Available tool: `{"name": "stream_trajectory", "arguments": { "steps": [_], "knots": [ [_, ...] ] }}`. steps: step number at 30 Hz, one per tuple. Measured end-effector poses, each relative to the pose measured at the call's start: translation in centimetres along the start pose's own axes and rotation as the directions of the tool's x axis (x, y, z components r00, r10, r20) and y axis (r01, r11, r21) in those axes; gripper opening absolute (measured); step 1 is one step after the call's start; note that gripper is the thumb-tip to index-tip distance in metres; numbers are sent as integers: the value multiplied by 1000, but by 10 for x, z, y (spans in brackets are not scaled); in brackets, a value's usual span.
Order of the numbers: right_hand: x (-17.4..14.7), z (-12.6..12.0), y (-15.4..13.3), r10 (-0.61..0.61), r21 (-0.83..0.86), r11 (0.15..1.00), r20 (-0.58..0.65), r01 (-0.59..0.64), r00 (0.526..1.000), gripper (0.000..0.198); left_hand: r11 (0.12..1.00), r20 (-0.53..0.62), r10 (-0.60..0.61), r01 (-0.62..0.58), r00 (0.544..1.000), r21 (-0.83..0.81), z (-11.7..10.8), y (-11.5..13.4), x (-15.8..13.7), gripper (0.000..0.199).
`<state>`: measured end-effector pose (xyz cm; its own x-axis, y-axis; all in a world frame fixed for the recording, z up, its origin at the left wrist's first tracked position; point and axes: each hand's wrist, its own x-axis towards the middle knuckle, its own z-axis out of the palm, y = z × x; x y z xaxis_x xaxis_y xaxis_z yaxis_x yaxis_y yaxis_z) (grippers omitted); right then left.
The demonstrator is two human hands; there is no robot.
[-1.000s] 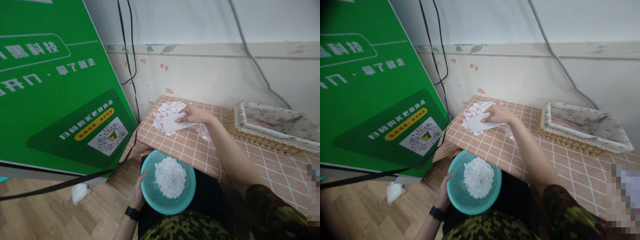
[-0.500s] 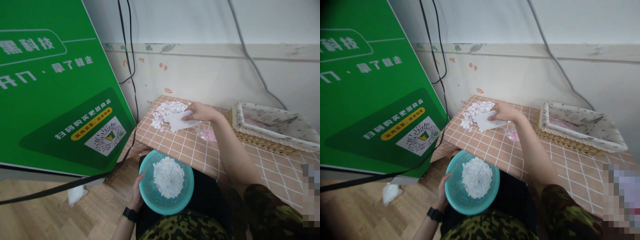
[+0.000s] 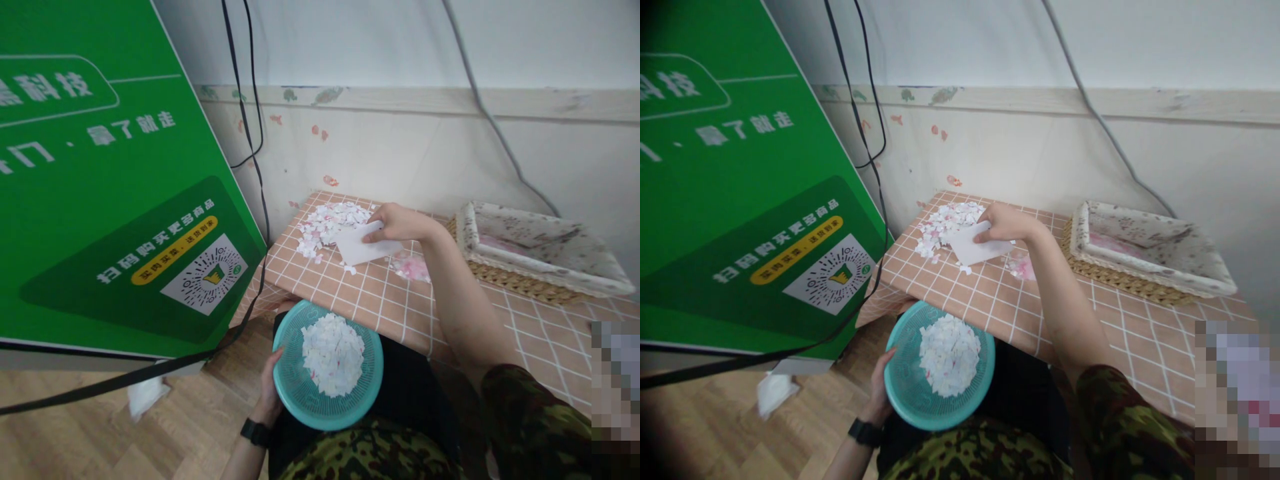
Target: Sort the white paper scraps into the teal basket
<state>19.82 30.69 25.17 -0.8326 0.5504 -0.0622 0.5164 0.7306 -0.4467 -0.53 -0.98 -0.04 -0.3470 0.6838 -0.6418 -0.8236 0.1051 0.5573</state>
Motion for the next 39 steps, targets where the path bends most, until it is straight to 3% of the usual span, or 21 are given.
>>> {"name": "stream_trajectory", "arguments": {
  "steps": [13, 34, 39],
  "knots": [
    [1, 1, 12, 109, -11, 994, -91, -110, 990, 33, 1000, -10, 13, -12, 1000, 12, 1, 1, 0, 17],
    [6, 6, 14, 92, 17, 996, -62, -91, 994, 34, 1000, -11, 20, -20, 1000, 19, 3, 0, -1, 22],
    [-1, 0, 8, 64, -7, 998, -2, -64, 998, 34, 1000, -10, 23, -23, 1000, 20, 3, 0, -1, 20]
  ]
}}
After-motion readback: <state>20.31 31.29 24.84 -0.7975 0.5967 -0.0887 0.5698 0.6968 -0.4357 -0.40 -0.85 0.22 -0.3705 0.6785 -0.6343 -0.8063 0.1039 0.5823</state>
